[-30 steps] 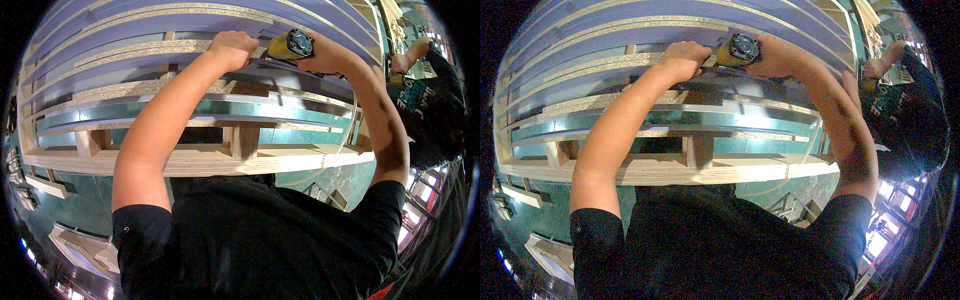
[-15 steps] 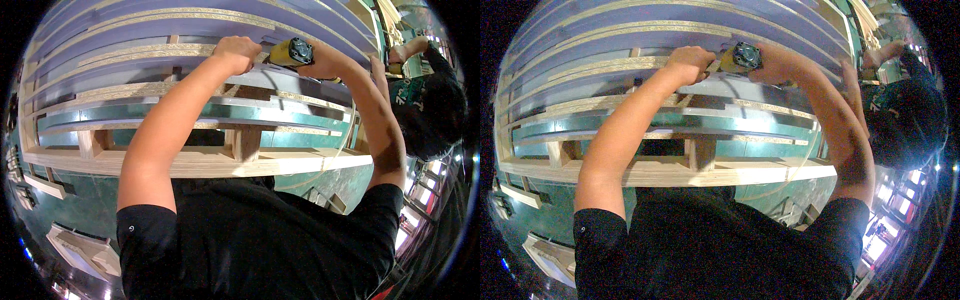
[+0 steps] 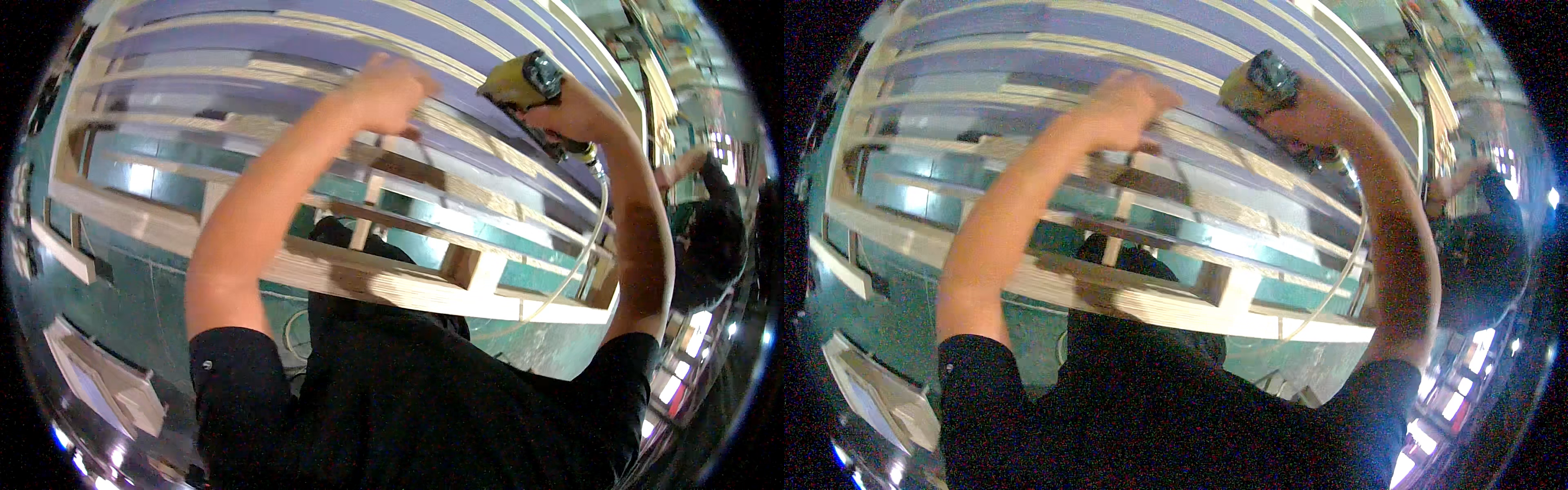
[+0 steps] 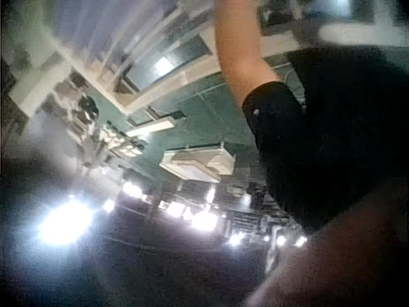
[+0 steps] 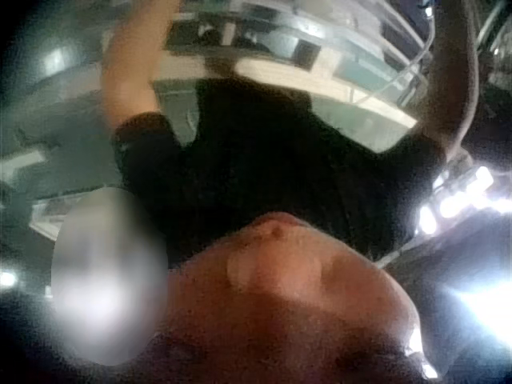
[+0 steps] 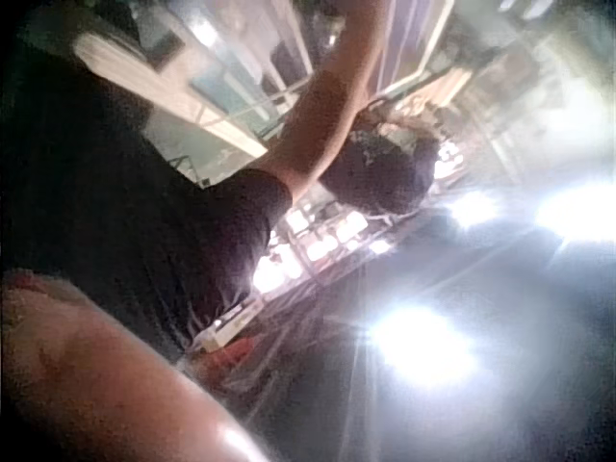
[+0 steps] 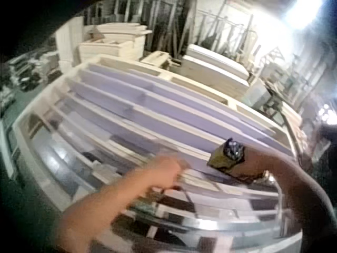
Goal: The person uses a pneumatic nail gun to attach wooden slats to a large wooden frame structure. They repeatedly position the slats and drive nails into the joints to secure them. The person also handles a long wooden beam and a coiled air hose during the process.
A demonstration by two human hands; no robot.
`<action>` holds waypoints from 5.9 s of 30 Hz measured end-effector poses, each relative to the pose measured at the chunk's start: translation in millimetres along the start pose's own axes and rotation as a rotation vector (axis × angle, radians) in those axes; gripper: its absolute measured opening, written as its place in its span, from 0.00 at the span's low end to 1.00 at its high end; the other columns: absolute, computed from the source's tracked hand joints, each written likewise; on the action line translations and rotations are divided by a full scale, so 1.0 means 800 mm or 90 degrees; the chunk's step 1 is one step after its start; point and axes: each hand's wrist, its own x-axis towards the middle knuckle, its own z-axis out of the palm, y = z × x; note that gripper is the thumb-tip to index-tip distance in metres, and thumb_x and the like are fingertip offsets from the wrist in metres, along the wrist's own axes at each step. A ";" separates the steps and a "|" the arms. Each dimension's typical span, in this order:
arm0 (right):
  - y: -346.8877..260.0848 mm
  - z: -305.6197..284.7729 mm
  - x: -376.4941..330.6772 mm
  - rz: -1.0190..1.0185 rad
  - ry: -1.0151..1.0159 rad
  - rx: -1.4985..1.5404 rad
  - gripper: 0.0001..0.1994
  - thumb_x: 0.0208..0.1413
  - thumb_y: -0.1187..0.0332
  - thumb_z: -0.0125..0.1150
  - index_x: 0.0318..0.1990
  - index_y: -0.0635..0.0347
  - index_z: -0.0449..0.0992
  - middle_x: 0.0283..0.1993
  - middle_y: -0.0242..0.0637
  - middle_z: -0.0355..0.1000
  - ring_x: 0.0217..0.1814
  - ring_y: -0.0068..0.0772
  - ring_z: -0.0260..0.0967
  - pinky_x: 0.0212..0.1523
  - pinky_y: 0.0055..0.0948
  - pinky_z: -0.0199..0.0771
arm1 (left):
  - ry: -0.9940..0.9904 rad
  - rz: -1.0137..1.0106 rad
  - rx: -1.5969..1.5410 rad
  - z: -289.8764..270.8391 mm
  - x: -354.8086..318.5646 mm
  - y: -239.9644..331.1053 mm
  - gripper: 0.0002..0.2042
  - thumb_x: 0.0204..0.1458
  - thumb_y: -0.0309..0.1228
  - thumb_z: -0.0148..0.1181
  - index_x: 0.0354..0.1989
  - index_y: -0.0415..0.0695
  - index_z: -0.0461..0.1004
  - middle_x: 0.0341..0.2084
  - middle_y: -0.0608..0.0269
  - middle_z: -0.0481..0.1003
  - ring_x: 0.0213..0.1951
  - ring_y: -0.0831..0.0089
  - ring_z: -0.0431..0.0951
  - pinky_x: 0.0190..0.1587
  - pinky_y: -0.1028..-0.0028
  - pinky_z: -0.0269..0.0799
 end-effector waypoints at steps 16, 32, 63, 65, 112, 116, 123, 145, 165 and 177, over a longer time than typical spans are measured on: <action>-0.261 0.117 0.187 -0.248 -0.111 -0.052 0.23 0.45 0.62 0.69 0.50 0.61 0.76 0.31 0.37 0.77 0.27 0.28 0.74 0.30 0.31 0.78 | 0.094 -0.202 -0.034 -0.028 -0.153 -0.217 0.20 0.37 0.31 0.72 0.43 0.53 0.80 0.34 0.58 0.80 0.41 0.52 0.80 0.40 0.56 0.76; -0.273 0.120 0.188 -0.214 -0.151 -0.099 0.19 0.49 0.65 0.67 0.49 0.61 0.76 0.29 0.32 0.75 0.24 0.21 0.71 0.26 0.26 0.73 | 0.069 -0.234 -0.053 -0.037 -0.156 -0.214 0.14 0.34 0.32 0.71 0.34 0.53 0.82 0.30 0.57 0.81 0.35 0.51 0.81 0.34 0.56 0.77; -0.236 0.040 0.272 -0.189 -0.103 -0.078 0.18 0.48 0.65 0.66 0.45 0.64 0.75 0.24 0.33 0.73 0.21 0.21 0.69 0.23 0.27 0.69 | 0.129 -0.182 -0.070 -0.017 -0.036 -0.306 0.20 0.37 0.43 0.77 0.42 0.59 0.81 0.34 0.67 0.82 0.43 0.60 0.81 0.45 0.52 0.69; -0.240 0.040 0.270 -0.199 -0.106 -0.073 0.17 0.48 0.65 0.66 0.45 0.64 0.75 0.24 0.33 0.73 0.21 0.22 0.69 0.23 0.27 0.69 | 0.115 -0.199 0.005 -0.035 -0.045 -0.290 0.20 0.37 0.43 0.77 0.43 0.60 0.81 0.35 0.66 0.82 0.44 0.60 0.81 0.46 0.53 0.68; 0.279 -0.067 0.051 -0.048 -0.038 -0.010 0.10 0.41 0.70 0.65 0.32 0.62 0.77 0.21 0.35 0.75 0.18 0.29 0.71 0.22 0.34 0.71 | -0.075 -0.064 0.063 0.092 0.226 0.066 0.18 0.46 0.37 0.67 0.44 0.43 0.76 0.37 0.48 0.80 0.42 0.48 0.80 0.45 0.51 0.76; 0.275 -0.106 0.072 -0.025 0.036 -0.034 0.12 0.39 0.72 0.65 0.35 0.63 0.76 0.21 0.37 0.74 0.19 0.29 0.72 0.21 0.35 0.72 | -0.122 -0.075 -0.005 0.071 0.253 0.074 0.22 0.45 0.44 0.71 0.44 0.43 0.77 0.40 0.53 0.80 0.43 0.52 0.80 0.44 0.53 0.76; 0.259 -0.126 0.116 -0.027 -0.014 -0.136 0.11 0.46 0.68 0.67 0.37 0.61 0.77 0.21 0.34 0.73 0.19 0.25 0.67 0.23 0.33 0.68 | 0.143 -0.025 0.109 0.090 0.318 0.062 0.27 0.48 0.49 0.69 0.53 0.48 0.74 0.52 0.57 0.75 0.56 0.54 0.74 0.53 0.48 0.69; 0.272 -0.118 0.132 0.050 -0.038 -0.204 0.14 0.49 0.68 0.70 0.43 0.60 0.77 0.27 0.35 0.77 0.23 0.23 0.72 0.28 0.32 0.72 | 0.026 -0.042 0.047 0.119 0.342 0.037 0.17 0.49 0.39 0.66 0.47 0.50 0.77 0.44 0.55 0.80 0.49 0.53 0.78 0.50 0.53 0.72; -0.090 -0.066 0.261 -0.146 -0.102 -0.059 0.11 0.46 0.67 0.69 0.34 0.65 0.78 0.22 0.33 0.74 0.20 0.22 0.71 0.21 0.28 0.71 | -0.001 -0.364 0.125 -0.061 0.044 -0.349 0.34 0.42 0.45 0.75 0.62 0.61 0.71 0.61 0.65 0.72 0.63 0.55 0.68 0.66 0.31 0.46; -0.244 -0.039 0.395 -0.216 -0.119 -0.173 0.10 0.46 0.66 0.68 0.34 0.62 0.79 0.19 0.33 0.72 0.17 0.26 0.68 0.18 0.31 0.69 | 0.113 -0.275 0.088 -0.037 0.041 -0.370 0.23 0.45 0.48 0.70 0.51 0.58 0.79 0.43 0.62 0.82 0.50 0.62 0.80 0.64 0.52 0.56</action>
